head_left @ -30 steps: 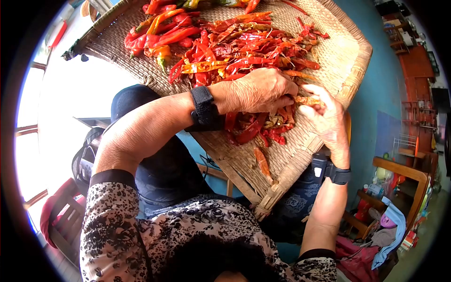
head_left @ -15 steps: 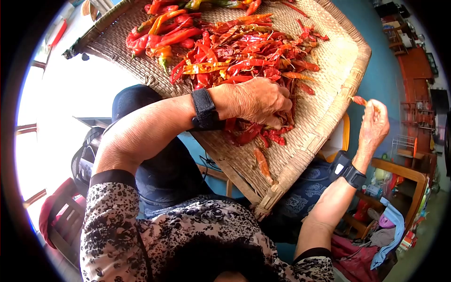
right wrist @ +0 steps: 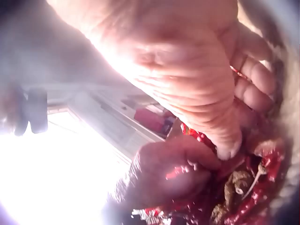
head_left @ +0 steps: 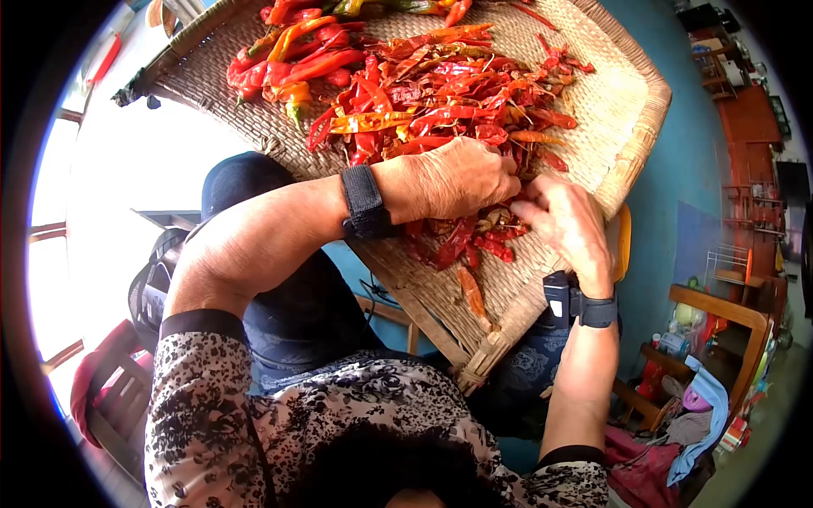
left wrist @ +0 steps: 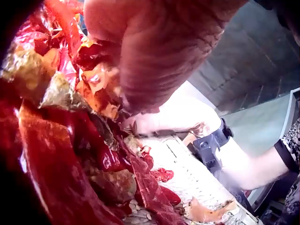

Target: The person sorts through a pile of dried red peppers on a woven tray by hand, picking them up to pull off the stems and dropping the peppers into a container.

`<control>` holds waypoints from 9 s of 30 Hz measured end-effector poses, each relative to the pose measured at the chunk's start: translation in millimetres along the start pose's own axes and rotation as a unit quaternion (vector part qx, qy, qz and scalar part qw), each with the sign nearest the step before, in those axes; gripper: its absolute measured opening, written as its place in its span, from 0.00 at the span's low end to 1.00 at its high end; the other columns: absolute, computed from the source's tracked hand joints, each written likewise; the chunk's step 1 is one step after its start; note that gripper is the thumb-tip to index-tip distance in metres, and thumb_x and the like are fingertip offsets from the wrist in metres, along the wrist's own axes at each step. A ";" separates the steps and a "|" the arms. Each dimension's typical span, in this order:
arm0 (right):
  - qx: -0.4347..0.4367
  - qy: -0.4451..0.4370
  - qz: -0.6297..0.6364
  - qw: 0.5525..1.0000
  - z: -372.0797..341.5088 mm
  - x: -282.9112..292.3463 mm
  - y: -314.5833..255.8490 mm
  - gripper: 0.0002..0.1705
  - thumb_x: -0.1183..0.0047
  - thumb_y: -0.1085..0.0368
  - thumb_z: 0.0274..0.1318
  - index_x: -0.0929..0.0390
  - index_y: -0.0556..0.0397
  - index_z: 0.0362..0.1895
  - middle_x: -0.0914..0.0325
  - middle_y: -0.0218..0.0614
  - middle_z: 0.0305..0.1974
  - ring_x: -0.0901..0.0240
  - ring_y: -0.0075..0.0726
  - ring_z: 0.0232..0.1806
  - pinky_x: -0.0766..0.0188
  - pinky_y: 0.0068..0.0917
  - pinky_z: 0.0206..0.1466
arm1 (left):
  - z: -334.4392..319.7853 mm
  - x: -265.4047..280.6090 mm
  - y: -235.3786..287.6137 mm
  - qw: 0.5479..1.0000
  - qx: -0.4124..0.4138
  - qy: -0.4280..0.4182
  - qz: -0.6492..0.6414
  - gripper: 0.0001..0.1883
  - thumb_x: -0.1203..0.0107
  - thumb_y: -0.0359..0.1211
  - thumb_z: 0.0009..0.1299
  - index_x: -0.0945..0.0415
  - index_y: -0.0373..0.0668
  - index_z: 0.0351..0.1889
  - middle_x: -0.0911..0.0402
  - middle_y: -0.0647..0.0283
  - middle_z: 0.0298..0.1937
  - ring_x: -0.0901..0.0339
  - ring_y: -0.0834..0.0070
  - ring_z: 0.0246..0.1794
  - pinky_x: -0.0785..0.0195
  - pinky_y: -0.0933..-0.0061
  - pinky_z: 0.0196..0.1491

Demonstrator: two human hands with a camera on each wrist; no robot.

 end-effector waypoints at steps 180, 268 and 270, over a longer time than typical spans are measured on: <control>-0.002 0.059 -0.036 0.998 90.3 4.2 35.3 0.49 0.33 0.57 0.44 0.44 0.59 0.68 0.41 0.52 0.66 0.42 0.55 0.66 0.43 0.39 0.69 | -21.7 -2.1 16.5 0.985 0.026 -0.012 0.171 0.05 0.48 0.33 0.61 0.22 0.47 0.31 0.24 0.69 0.35 0.28 0.72 0.44 0.33 0.73 0.42; -0.097 0.511 0.003 0.854 -75.3 31.5 56.0 0.13 0.44 0.71 0.53 0.24 0.59 0.44 0.23 0.44 0.36 0.25 0.48 0.40 0.28 0.37 0.46 | 2.5 -9.2 -15.2 0.998 0.029 0.050 0.015 0.06 0.48 0.34 0.62 0.25 0.44 0.33 0.22 0.59 0.31 0.20 0.58 0.30 0.26 0.60 0.31; -0.019 0.418 0.005 0.908 -63.6 38.9 42.4 0.12 0.46 0.72 0.55 0.23 0.58 0.45 0.23 0.44 0.38 0.24 0.43 0.41 0.27 0.36 0.44 | 1.6 -13.4 -14.4 0.998 0.011 0.032 0.060 0.06 0.49 0.34 0.62 0.25 0.44 0.33 0.23 0.61 0.33 0.20 0.61 0.31 0.26 0.61 0.31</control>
Point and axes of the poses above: each hand's wrist, its own z-axis towards the middle knuckle, its own x-axis out of the back of the hand, y = z × x, the point moved 4 cm from there along z, towards the middle knuckle
